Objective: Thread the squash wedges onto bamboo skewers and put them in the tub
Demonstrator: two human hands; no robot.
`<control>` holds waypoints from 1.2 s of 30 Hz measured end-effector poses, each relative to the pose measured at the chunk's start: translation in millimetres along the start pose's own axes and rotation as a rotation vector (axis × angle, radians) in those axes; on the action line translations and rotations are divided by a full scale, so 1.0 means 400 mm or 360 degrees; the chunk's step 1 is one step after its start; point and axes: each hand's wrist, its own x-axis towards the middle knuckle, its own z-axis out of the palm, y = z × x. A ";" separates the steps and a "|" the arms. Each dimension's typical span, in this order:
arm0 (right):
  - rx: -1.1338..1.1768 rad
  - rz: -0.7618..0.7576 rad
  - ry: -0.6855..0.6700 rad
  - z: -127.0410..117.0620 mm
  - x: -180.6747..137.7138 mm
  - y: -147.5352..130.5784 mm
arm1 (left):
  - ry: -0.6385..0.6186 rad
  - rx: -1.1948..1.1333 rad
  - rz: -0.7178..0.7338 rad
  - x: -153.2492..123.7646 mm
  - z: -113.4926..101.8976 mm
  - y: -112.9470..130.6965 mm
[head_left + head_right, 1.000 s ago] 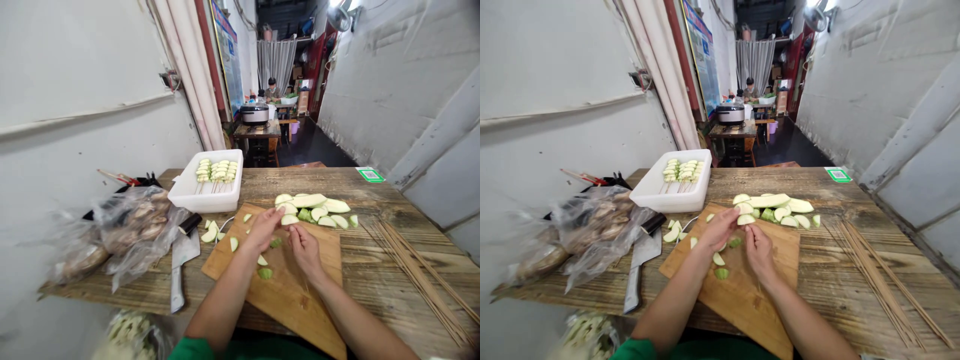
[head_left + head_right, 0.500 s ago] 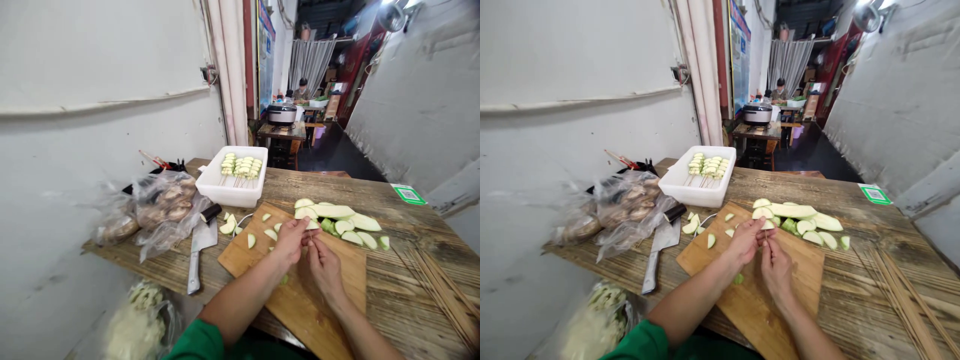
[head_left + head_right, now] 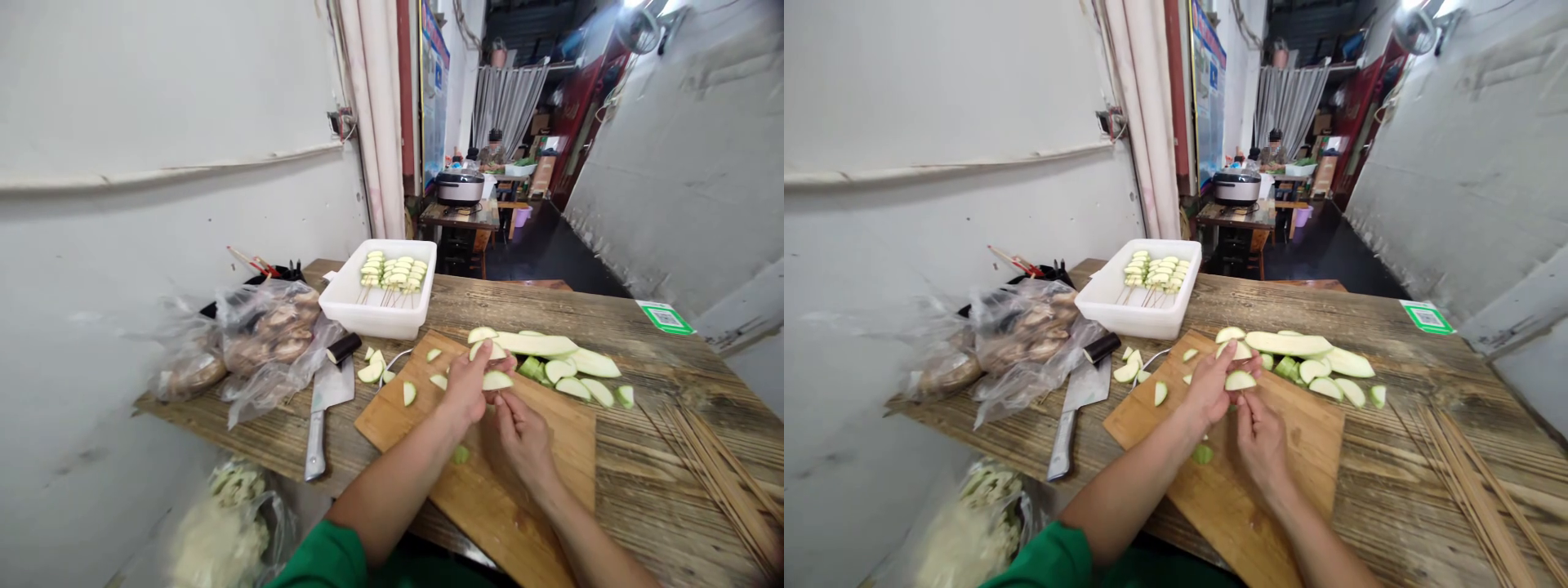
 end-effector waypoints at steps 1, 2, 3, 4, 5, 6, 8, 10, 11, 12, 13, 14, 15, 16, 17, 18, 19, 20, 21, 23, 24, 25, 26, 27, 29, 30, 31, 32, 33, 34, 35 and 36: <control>-0.0002 -0.0015 -0.0019 0.002 -0.002 -0.003 | 0.0003 -0.0026 -0.0002 0.002 -0.001 0.007; 0.0000 -0.0022 -0.0029 0.003 -0.003 -0.005 | 0.0004 -0.0048 -0.0003 0.004 -0.003 0.011; 0.0005 -0.0024 -0.0032 0.004 -0.004 -0.006 | 0.0006 -0.0064 0.0001 0.005 -0.004 0.012; 0.0007 -0.0024 -0.0032 0.004 -0.005 -0.006 | 0.0013 -0.0078 0.0011 0.005 -0.004 0.012; 0.0003 -0.0024 -0.0032 0.004 -0.004 -0.005 | 0.0021 -0.0088 0.0018 0.005 -0.005 0.010; -0.0001 -0.0022 -0.0031 0.004 -0.004 -0.005 | 0.0025 -0.0093 0.0020 0.005 -0.005 0.006; 0.0002 -0.0020 -0.0027 0.003 -0.003 -0.003 | 0.0033 -0.0084 0.0005 0.006 -0.005 -0.001; 0.0013 -0.0014 -0.0032 0.002 -0.002 -0.002 | 0.0052 -0.0086 -0.0001 0.007 -0.007 -0.004; 0.0020 -0.0011 -0.0035 0.002 -0.002 -0.002 | 0.0056 -0.0102 0.0001 0.008 -0.008 -0.003; 0.0027 -0.0011 -0.0041 0.002 -0.003 -0.002 | 0.0057 -0.0124 -0.0001 0.010 -0.010 -0.001; 0.0033 -0.0010 -0.0047 0.002 -0.004 -0.002 | 0.0053 -0.0151 -0.0006 0.011 -0.012 0.002; 0.0039 -0.0009 -0.0054 0.002 -0.005 -0.003 | 0.0044 -0.0174 -0.0014 0.013 -0.014 0.006; 0.0044 -0.0008 -0.0062 0.003 -0.006 -0.003 | 0.0031 -0.0190 -0.0028 0.014 -0.015 0.009; 0.0047 -0.0009 -0.0069 0.003 -0.007 -0.004 | 0.0021 -0.0200 -0.0041 0.014 -0.016 0.011; 0.0047 -0.0009 -0.0074 0.003 -0.008 -0.005 | 0.0014 -0.0204 -0.0049 0.014 -0.017 0.013; 0.0047 -0.0010 -0.0077 0.003 -0.008 -0.005 | 0.0011 -0.0202 -0.0051 0.013 -0.017 0.013; 0.0045 -0.0008 -0.0076 0.002 -0.009 -0.006 | 0.0011 -0.0196 -0.0045 0.012 -0.016 0.012; 0.0041 -0.0006 -0.0068 0.002 -0.009 -0.006 | 0.0015 -0.0187 -0.0035 0.011 -0.015 0.010; 0.0036 -0.0001 -0.0052 0.003 -0.009 -0.007 | 0.0018 -0.0178 -0.0020 0.009 -0.014 0.008; 0.0026 0.0006 -0.0022 0.003 -0.008 -0.007 | 0.0020 -0.0160 0.0019 0.007 -0.012 0.001; 0.0022 0.0009 -0.0010 0.003 -0.008 -0.007 | 0.0018 -0.0150 0.0038 0.006 -0.011 -0.003; 0.0023 0.0010 -0.0003 0.004 -0.007 -0.008 | 0.0015 -0.0136 0.0053 0.005 -0.011 -0.007; 0.0028 0.0012 -0.0002 0.003 -0.005 -0.008 | 0.0011 -0.0114 0.0062 0.004 -0.010 -0.013; 0.0035 0.0015 -0.0002 0.003 -0.004 -0.007 | 0.0002 -0.0087 0.0064 0.002 -0.010 -0.019; 0.0048 0.0017 0.0008 0.000 0.000 -0.006 | -0.0018 -0.0025 0.0049 -0.001 -0.010 -0.032; 0.0053 0.0015 0.0013 -0.002 0.002 -0.005 | -0.0032 0.0000 0.0043 -0.003 -0.009 -0.037; 0.0054 0.0011 0.0021 -0.004 0.003 -0.004 | -0.0049 0.0018 0.0036 -0.004 -0.009 -0.039; 0.0053 0.0006 0.0025 -0.005 0.004 -0.004 | -0.0067 0.0024 0.0026 -0.004 -0.008 -0.038; 0.0048 0.0002 0.0024 -0.006 0.004 -0.003 | -0.0084 0.0022 0.0002 -0.002 -0.008 -0.034; 0.0040 0.0000 0.0016 -0.007 0.004 -0.003 | -0.0094 0.0014 -0.0035 0.001 -0.009 -0.025; 0.0032 -0.0001 0.0005 -0.006 0.003 -0.003 | -0.0091 0.0002 -0.0073 0.005 -0.011 -0.013; 0.0023 -0.0005 -0.0011 -0.006 0.002 -0.004 | -0.0068 -0.0013 -0.0091 0.011 -0.015 0.001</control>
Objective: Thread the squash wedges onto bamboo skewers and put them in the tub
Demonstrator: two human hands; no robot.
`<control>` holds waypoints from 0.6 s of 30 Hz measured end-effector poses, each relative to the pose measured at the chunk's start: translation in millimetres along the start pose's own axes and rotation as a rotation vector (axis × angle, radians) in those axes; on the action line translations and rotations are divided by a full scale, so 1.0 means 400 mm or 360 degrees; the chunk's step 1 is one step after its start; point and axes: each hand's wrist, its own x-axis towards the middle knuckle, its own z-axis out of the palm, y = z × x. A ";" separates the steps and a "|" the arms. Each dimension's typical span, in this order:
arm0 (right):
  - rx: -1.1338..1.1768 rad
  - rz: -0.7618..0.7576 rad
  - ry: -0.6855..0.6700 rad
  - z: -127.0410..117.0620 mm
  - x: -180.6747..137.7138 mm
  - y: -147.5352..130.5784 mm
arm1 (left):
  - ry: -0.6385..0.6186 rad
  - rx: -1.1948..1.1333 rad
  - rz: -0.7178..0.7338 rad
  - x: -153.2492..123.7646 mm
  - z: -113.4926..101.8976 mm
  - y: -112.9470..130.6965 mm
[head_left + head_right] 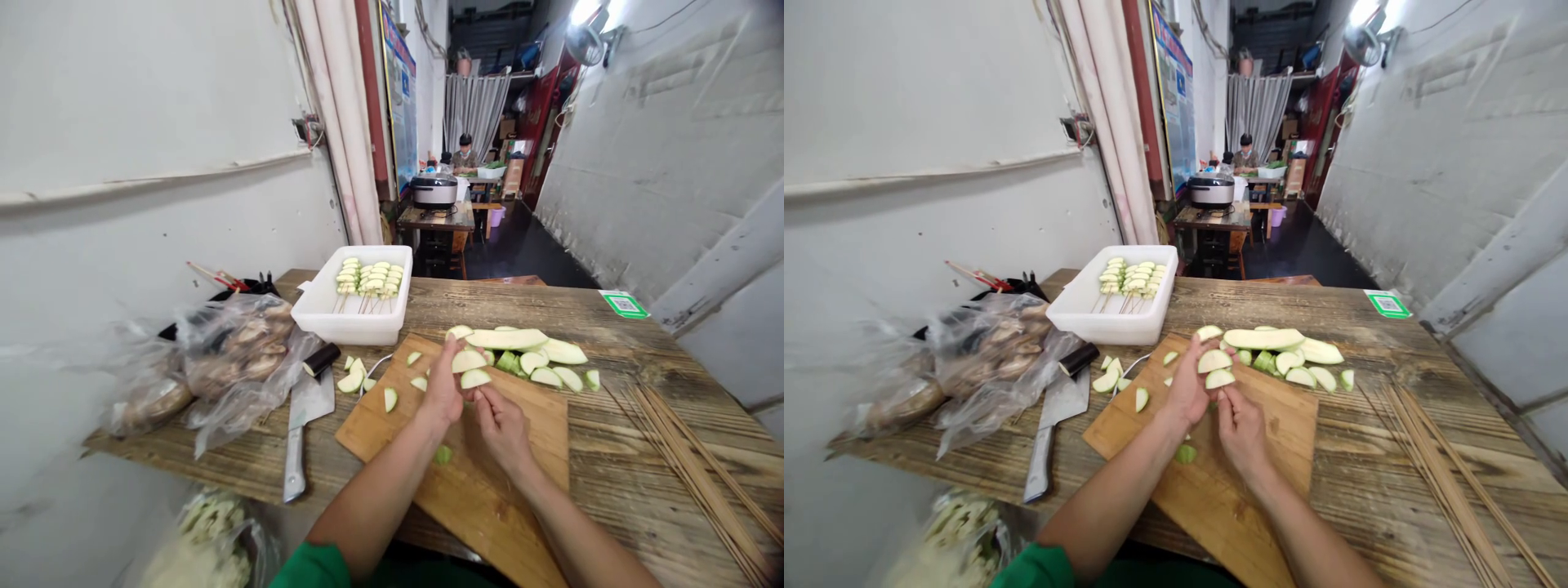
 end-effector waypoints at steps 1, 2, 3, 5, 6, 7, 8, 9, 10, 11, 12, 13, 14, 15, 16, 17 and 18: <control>-0.0008 -0.0008 -0.0022 0.001 -0.001 -0.001 | 0.0036 -0.0015 0.0017 0.006 -0.005 0.016; -0.0016 -0.0020 -0.0048 0.002 -0.003 -0.003 | 0.0076 -0.0027 0.0074 0.012 -0.010 0.031; -0.0021 -0.0032 -0.0071 0.003 -0.004 -0.005 | 0.0108 -0.0029 0.0146 0.017 -0.016 0.044; -0.0027 -0.0054 -0.0102 0.005 -0.007 -0.008 | 0.0130 -0.0012 0.0262 0.025 -0.026 0.062; -0.0028 -0.0057 -0.0107 0.006 -0.008 -0.009 | 0.0127 0.0003 0.0285 0.027 -0.030 0.065; -0.0025 -0.0054 -0.0106 0.007 -0.008 -0.009 | 0.0127 0.0016 0.0287 0.027 -0.032 0.065; -0.0022 -0.0046 -0.0105 0.008 -0.009 -0.009 | 0.0127 0.0028 0.0283 0.025 -0.032 0.061; -0.0018 -0.0035 -0.0105 0.008 -0.009 -0.008 | 0.0119 0.0039 0.0281 0.023 -0.030 0.054; -0.0013 -0.0021 -0.0103 0.009 -0.009 -0.007 | 0.0103 0.0054 0.0282 0.021 -0.027 0.046; -0.0009 -0.0007 -0.0097 0.010 -0.008 -0.006 | 0.0084 0.0075 0.0281 0.018 -0.023 0.037; -0.0005 0.0005 -0.0086 0.009 -0.007 -0.004 | 0.0066 0.0102 0.0279 0.016 -0.019 0.029; 0.0000 0.0015 -0.0076 0.009 -0.005 -0.002 | 0.0053 0.0134 0.0278 0.016 -0.016 0.024; 0.0007 0.0026 -0.0065 0.007 -0.003 0.000 | 0.0047 0.0167 0.0277 0.017 -0.015 0.022; 0.0017 0.0039 -0.0052 0.004 -0.001 0.003 | 0.0055 0.0201 0.0283 0.019 -0.016 0.025; 0.0027 0.0058 -0.0034 0.000 0.002 0.005 | 0.0075 0.0255 0.0314 0.022 -0.021 0.032; 0.0038 0.0084 -0.0003 -0.005 0.006 0.009 | 0.0101 0.0357 0.0379 0.026 -0.030 0.043; 0.0050 0.0113 0.0040 -0.011 0.010 0.012 | 0.0130 0.0514 0.0468 0.029 -0.041 0.058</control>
